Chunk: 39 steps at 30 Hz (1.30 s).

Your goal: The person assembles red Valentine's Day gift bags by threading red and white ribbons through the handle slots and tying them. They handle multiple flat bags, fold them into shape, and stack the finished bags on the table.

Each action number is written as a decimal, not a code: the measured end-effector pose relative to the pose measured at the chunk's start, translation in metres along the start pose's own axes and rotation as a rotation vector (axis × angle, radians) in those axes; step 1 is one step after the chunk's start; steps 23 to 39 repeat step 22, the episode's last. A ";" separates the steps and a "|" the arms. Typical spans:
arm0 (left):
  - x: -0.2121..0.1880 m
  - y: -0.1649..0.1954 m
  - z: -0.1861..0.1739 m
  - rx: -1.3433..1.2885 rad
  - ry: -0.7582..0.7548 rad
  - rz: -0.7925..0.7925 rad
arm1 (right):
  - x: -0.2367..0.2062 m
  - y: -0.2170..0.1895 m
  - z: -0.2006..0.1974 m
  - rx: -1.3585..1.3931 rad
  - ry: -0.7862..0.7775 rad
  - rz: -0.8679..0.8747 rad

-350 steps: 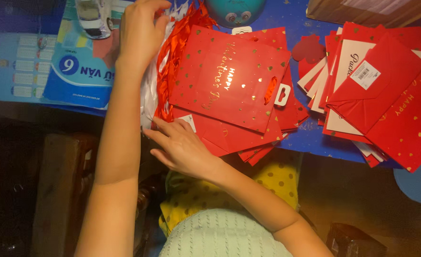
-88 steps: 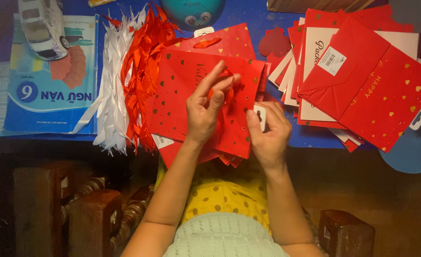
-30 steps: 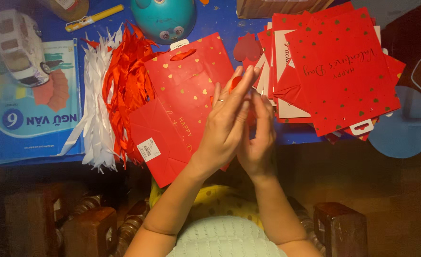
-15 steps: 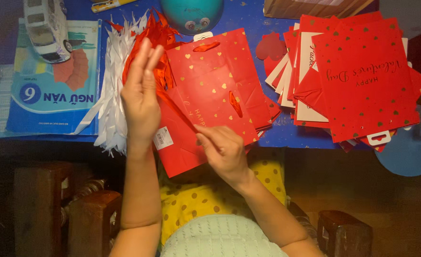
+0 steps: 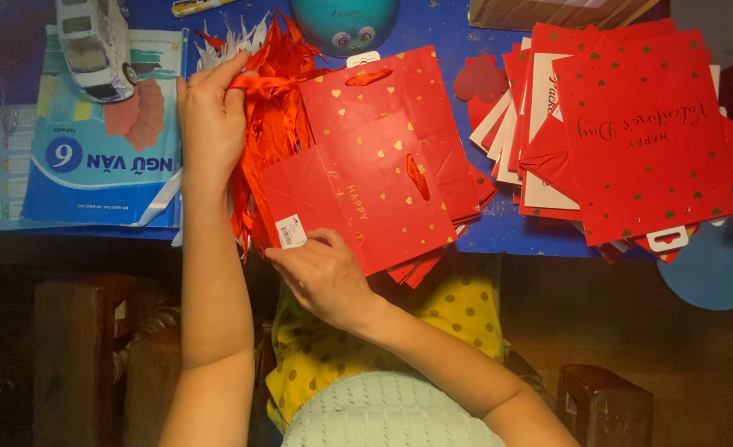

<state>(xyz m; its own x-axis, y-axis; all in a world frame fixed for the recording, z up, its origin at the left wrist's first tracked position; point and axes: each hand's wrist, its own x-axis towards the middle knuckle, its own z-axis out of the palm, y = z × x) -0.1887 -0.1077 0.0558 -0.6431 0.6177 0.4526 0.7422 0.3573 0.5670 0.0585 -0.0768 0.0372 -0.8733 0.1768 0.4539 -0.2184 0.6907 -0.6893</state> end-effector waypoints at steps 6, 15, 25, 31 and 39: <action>0.013 -0.001 -0.015 -0.286 -0.060 -0.150 | -0.001 -0.007 0.002 0.017 -0.026 -0.022; 0.033 -0.001 -0.010 0.140 -0.144 -0.064 | 0.004 -0.010 0.009 -0.054 -0.133 -0.003; 0.024 0.013 0.003 0.300 -0.062 0.016 | 0.005 0.007 -0.012 -0.106 0.001 0.026; 0.024 0.013 0.003 0.300 -0.062 0.016 | 0.005 0.007 -0.012 -0.106 0.001 0.026; 0.024 0.013 0.003 0.300 -0.062 0.016 | 0.005 0.007 -0.012 -0.106 0.001 0.026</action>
